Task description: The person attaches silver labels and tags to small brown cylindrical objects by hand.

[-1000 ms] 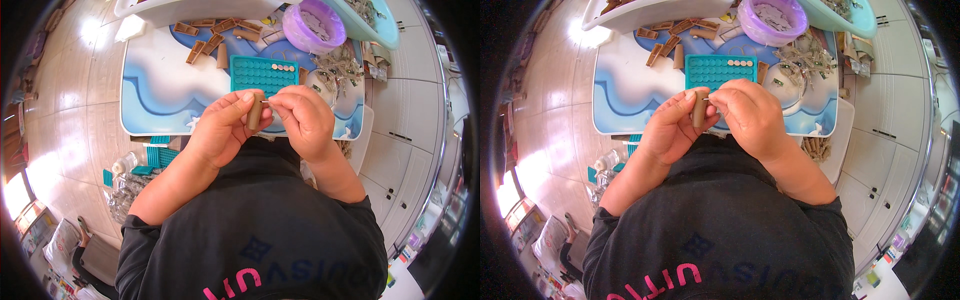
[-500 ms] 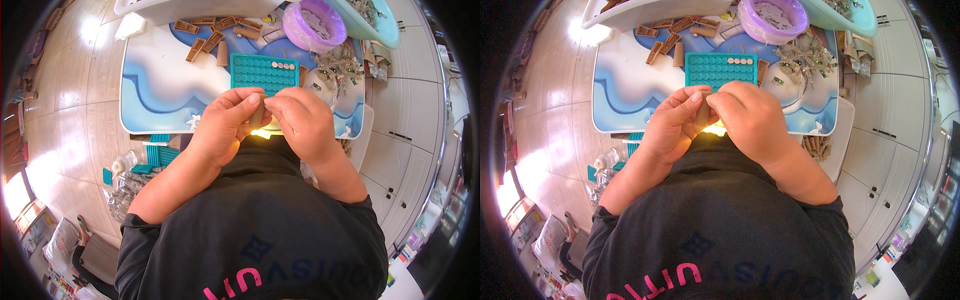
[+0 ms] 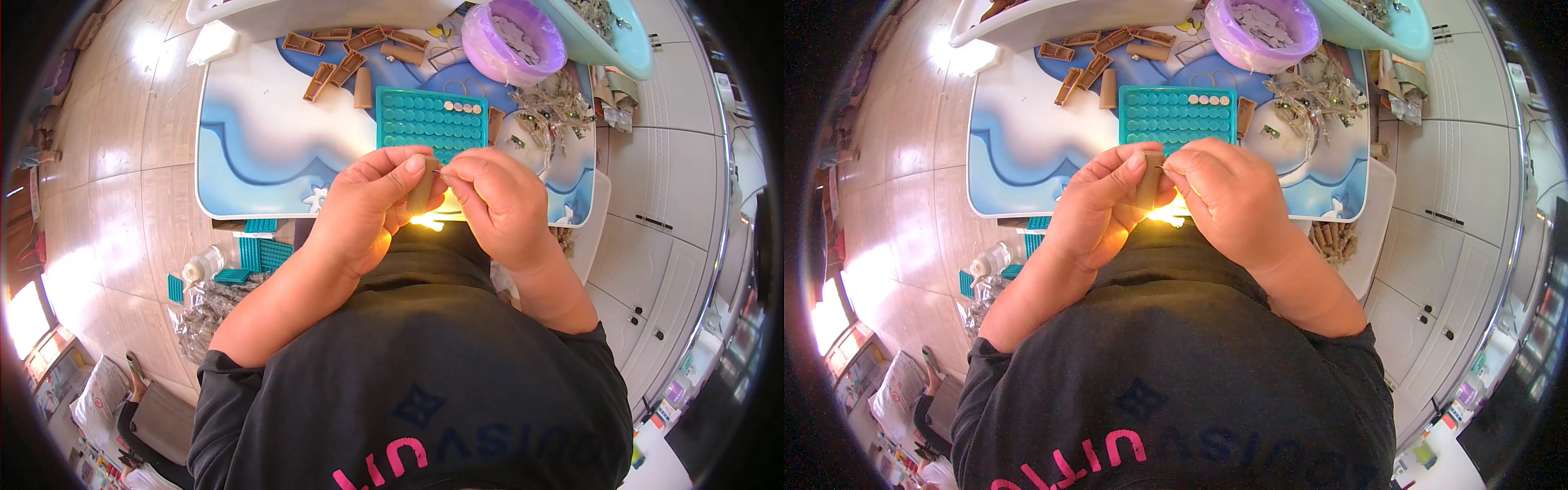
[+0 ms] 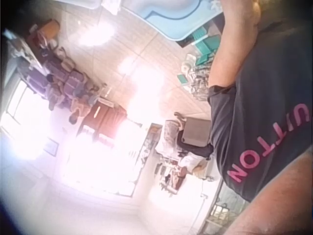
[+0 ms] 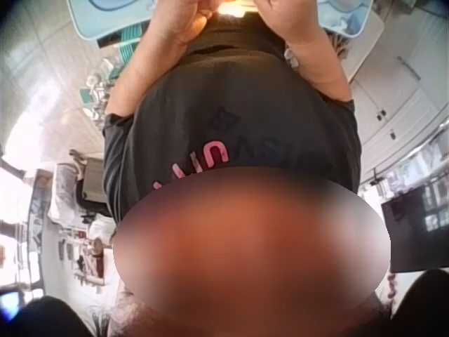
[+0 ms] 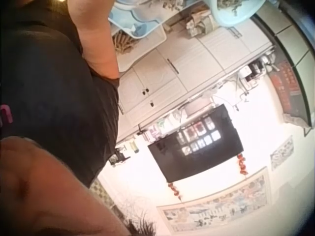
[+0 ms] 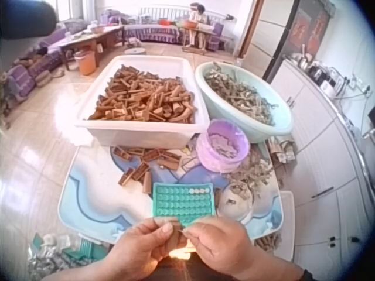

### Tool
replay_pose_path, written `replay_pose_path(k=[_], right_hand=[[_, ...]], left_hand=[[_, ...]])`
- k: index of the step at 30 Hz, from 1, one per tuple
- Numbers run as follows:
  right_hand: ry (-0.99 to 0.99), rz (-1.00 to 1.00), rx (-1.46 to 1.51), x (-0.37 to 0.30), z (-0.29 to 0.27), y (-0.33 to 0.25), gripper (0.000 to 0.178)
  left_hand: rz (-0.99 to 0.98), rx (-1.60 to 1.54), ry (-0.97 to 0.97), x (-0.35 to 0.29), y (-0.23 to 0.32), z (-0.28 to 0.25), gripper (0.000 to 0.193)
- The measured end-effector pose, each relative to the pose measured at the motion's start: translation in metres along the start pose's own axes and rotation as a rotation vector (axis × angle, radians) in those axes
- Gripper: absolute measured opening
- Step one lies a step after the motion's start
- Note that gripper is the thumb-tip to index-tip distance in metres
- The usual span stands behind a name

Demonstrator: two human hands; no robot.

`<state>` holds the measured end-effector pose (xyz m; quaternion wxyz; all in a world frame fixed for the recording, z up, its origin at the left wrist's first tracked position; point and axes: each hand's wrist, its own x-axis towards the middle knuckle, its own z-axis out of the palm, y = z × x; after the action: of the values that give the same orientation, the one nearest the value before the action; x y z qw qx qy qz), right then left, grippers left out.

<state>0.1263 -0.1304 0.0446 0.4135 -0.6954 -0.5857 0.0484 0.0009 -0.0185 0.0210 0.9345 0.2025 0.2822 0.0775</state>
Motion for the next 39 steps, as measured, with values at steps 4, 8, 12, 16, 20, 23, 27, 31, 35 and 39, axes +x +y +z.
replay_pose_path(k=[4,8,12,16,20,23,27,31,35,39], right_hand=[[-0.014,-0.043,-0.064,0.000,0.000,0.002,0.016],[-0.009,-0.060,-0.058,0.000,0.001,0.002,0.016],[-0.004,-0.056,-0.055,-0.002,0.003,0.003,0.017],[0.010,-0.078,-0.090,-0.003,0.007,0.005,0.016],[-0.001,-0.083,-0.155,-0.005,0.007,0.005,0.014],[0.035,-0.097,-0.184,-0.005,0.009,0.004,0.014],[0.058,-0.095,-0.179,-0.006,0.010,0.005,0.014],[0.058,-0.119,-0.149,-0.005,0.011,0.007,0.014],[0.091,-0.064,-0.018,-0.004,0.009,0.009,0.013],[0.100,-0.105,-0.075,-0.005,0.009,0.006,0.014]], left_hand=[[-0.009,0.034,0.004,-0.001,0.001,0.001,0.024],[-0.013,0.008,0.020,-0.001,-0.001,0.001,0.027],[-0.027,0.027,0.014,-0.002,-0.001,0.002,0.028],[-0.014,0.027,0.029,-0.003,-0.002,0.005,0.027],[-0.010,0.005,0.058,-0.005,-0.005,0.007,0.027],[-0.001,-0.004,-0.011,-0.003,-0.004,0.007,0.026],[-0.004,-0.003,0.016,-0.004,-0.004,0.011,0.025],[0.022,0.033,0.068,-0.004,-0.007,0.009,0.025],[0.031,0.045,0.095,-0.006,0.000,0.018,0.026],[0.041,0.100,0.042,-0.005,-0.004,0.009,0.027]])
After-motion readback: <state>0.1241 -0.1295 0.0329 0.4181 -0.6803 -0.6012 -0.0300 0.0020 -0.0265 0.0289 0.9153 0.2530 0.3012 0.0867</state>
